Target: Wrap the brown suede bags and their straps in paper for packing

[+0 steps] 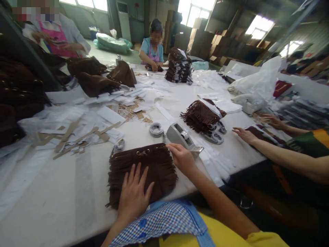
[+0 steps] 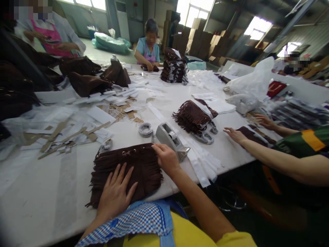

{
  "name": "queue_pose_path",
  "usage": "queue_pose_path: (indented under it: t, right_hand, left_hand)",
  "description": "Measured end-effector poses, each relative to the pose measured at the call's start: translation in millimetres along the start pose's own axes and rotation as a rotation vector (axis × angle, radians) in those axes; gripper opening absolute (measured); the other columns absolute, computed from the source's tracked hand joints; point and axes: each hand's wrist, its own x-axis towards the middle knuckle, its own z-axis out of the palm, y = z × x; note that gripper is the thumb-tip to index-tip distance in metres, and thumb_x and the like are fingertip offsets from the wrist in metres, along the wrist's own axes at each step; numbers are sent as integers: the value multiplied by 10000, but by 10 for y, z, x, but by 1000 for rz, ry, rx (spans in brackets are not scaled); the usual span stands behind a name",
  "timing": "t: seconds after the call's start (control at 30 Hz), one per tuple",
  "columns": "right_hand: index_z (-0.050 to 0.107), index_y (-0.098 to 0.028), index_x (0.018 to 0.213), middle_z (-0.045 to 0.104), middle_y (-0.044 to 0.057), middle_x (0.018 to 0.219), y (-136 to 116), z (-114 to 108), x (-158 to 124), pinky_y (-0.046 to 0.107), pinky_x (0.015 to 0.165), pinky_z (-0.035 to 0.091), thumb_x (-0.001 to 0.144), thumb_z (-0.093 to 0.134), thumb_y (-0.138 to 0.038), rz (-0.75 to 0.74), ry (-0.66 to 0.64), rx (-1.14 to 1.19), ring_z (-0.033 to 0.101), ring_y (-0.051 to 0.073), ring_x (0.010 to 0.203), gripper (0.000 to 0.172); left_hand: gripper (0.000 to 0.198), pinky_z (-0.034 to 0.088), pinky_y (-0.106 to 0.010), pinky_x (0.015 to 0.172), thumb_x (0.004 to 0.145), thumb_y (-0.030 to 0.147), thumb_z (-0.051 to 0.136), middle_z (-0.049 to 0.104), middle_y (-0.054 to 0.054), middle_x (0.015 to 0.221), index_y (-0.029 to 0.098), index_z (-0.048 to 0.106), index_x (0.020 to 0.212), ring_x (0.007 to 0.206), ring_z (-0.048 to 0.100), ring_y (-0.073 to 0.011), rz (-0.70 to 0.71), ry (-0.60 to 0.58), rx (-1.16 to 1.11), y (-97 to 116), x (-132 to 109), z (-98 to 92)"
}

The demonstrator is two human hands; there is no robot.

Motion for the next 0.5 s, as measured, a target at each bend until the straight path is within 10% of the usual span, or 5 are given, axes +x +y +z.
queue_pose_path:
  t: [0.1, 0.27, 0.5]
  right_hand:
    - [690, -221, 1148, 706, 71, 1139, -47, 106, 74, 355, 1018, 487, 924, 544, -141, -254, -102, 90, 587, 204, 1170, 279]
    - [721, -212, 983, 728, 75, 1001, -242, 83, 155, 431, 974, 500, 926, 579, -181, -105, 19, 103, 626, 243, 1048, 156]
    - [654, -251, 1210, 697, 61, 1157, -831, 410, 61, 303, 934, 571, 959, 517, -187, -207, -45, 834, 673, 176, 1056, 293]
  left_hand:
    - [559, 398, -558, 1060, 926, 430, 504, 387, -162, 1536, 171, 503, 1422, 1420, 346, -370, 15, 39, 17, -19, -10, 18]
    - [570, 435, -524, 1042, 905, 426, 542, 410, -145, 1527, 205, 491, 1427, 1401, 387, -354, 42, 119, 51, -30, -22, 60]
    - [477, 494, -446, 1034, 876, 286, 560, 598, -155, 1364, 92, 570, 1311, 1307, 520, -305, 115, 266, 47, -95, -125, 70]
